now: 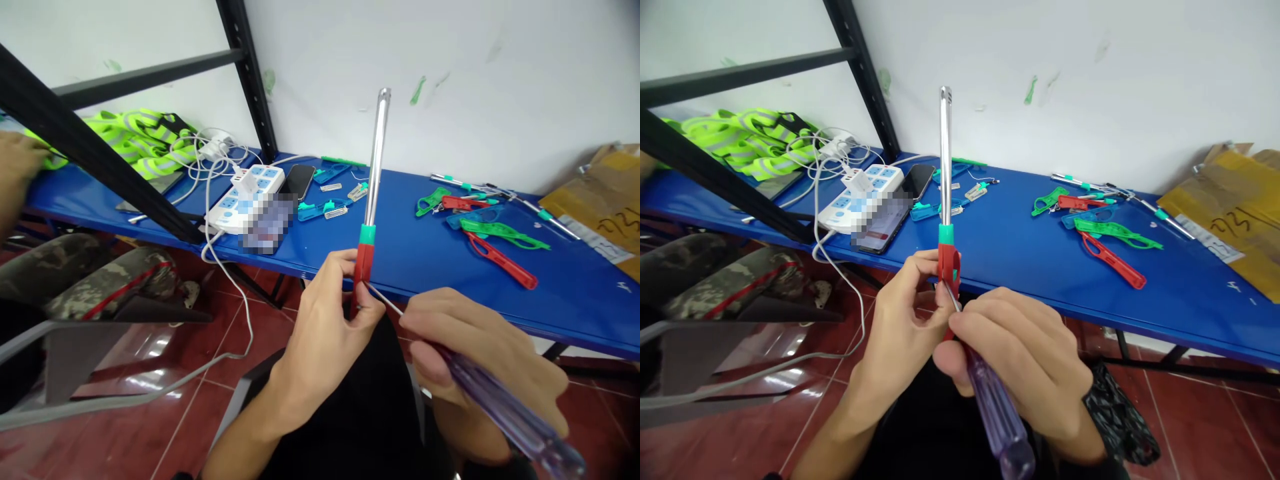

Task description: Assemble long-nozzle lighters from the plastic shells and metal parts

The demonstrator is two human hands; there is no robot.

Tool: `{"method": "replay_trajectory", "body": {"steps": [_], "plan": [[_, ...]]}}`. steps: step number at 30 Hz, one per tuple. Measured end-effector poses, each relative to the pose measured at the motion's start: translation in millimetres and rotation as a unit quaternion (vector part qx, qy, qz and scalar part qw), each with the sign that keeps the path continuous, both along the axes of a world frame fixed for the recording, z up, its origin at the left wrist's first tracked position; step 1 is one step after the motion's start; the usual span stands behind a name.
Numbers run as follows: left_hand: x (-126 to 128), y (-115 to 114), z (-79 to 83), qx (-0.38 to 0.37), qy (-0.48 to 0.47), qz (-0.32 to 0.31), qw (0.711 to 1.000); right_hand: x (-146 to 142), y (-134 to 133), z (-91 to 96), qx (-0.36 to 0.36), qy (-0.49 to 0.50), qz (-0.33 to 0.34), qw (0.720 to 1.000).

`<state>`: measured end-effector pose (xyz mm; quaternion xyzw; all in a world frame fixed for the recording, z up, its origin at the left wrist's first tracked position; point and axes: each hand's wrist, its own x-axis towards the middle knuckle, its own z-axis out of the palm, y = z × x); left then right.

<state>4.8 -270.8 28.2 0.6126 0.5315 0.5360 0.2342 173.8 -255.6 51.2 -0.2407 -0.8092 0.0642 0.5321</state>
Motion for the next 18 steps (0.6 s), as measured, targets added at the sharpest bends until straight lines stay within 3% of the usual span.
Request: {"method": "replay_trajectory", "body": {"steps": [8,13,18], "plan": [[-3,-3,3.9,0.021,0.021,-0.014,0.999,-3,-10,22.0,0.034,-0.116,-0.035,0.992],[-3,-1,4.4,0.022,0.025,-0.010,0.999,-10,-7,32.5,0.072,-0.191,-0.005,0.979],[-8,2,7.9,-0.012,0.018,-0.040,0.999,-10,9,29.5,0.102,-0.252,0.036,0.962]]}}
